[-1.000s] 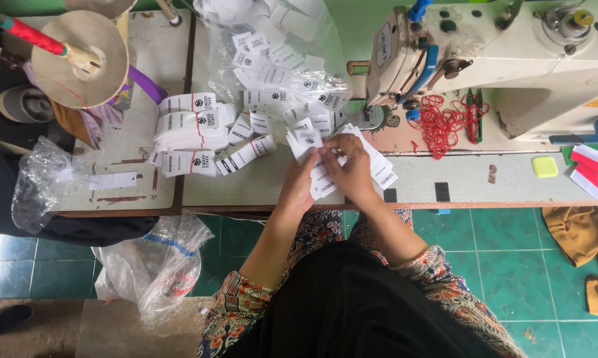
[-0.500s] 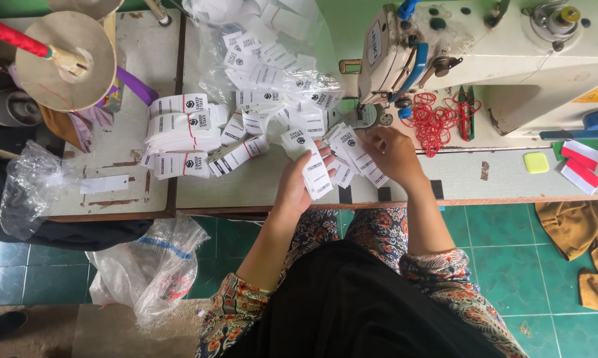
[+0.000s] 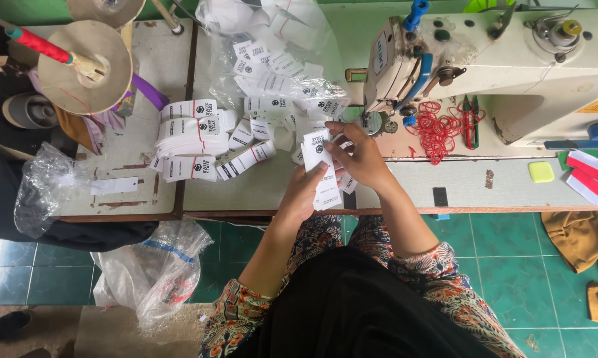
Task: Sorting and bagging printed clothing labels at a sewing workstation
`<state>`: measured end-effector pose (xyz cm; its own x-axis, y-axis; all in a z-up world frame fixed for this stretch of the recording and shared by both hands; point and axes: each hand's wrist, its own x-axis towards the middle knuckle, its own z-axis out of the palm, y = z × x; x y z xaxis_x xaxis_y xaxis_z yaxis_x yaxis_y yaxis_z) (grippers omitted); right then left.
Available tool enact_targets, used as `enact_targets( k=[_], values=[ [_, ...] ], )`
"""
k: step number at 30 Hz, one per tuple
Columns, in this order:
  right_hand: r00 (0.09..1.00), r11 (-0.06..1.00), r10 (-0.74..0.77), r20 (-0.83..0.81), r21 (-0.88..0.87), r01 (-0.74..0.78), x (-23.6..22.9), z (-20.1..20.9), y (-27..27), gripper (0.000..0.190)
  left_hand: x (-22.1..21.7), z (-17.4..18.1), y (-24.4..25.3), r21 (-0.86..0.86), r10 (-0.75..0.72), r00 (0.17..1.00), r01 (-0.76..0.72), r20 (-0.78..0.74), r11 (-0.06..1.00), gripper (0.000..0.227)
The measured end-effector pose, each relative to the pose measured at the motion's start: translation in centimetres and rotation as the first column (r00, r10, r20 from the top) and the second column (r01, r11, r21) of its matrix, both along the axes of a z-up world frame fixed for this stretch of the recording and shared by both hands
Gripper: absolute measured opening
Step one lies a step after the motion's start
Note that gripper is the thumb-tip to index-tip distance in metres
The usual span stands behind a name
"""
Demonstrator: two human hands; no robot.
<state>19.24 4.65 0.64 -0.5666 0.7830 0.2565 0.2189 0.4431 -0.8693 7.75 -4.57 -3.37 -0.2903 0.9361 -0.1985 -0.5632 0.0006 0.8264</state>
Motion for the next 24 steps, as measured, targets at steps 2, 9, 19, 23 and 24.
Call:
enact_targets(
  k=[2,9,19,23,24],
  values=[
    [0.997,0.999,0.025,-0.069,-0.029,-0.027,-0.1,-1.3,0.6,0.04,-0.1,0.7,-0.2,-0.006,-0.038,0.999,0.038,0.024,0.999,0.032],
    [0.997,0.999,0.014,-0.08,-0.031,-0.017,0.0,-1.3,0.5,0.033,-0.4,0.0,-0.1,0.036,-0.084,0.995,0.082,0.045,0.996,0.031],
    [0.997,0.99,-0.009,-0.077,0.142,0.02,-0.2,-1.8,0.7,0.023,-0.4,-1.2,0.1,0.052,-0.099,0.993,0.095,0.062,0.994,0.028],
    [0.992,0.986,-0.011,-0.122,0.164,0.031,-0.3,-2.1,0.8,0.017,-0.6,-2.5,0.0,0.038,-0.118,0.991,0.115,0.067,0.993,0.029],
    [0.992,0.985,-0.012,-0.123,0.167,0.032,-0.2,-2.2,1.0,0.017,-0.5,-1.6,0.0,0.041,-0.118,0.991,0.116,0.066,0.992,0.029]
  ],
)
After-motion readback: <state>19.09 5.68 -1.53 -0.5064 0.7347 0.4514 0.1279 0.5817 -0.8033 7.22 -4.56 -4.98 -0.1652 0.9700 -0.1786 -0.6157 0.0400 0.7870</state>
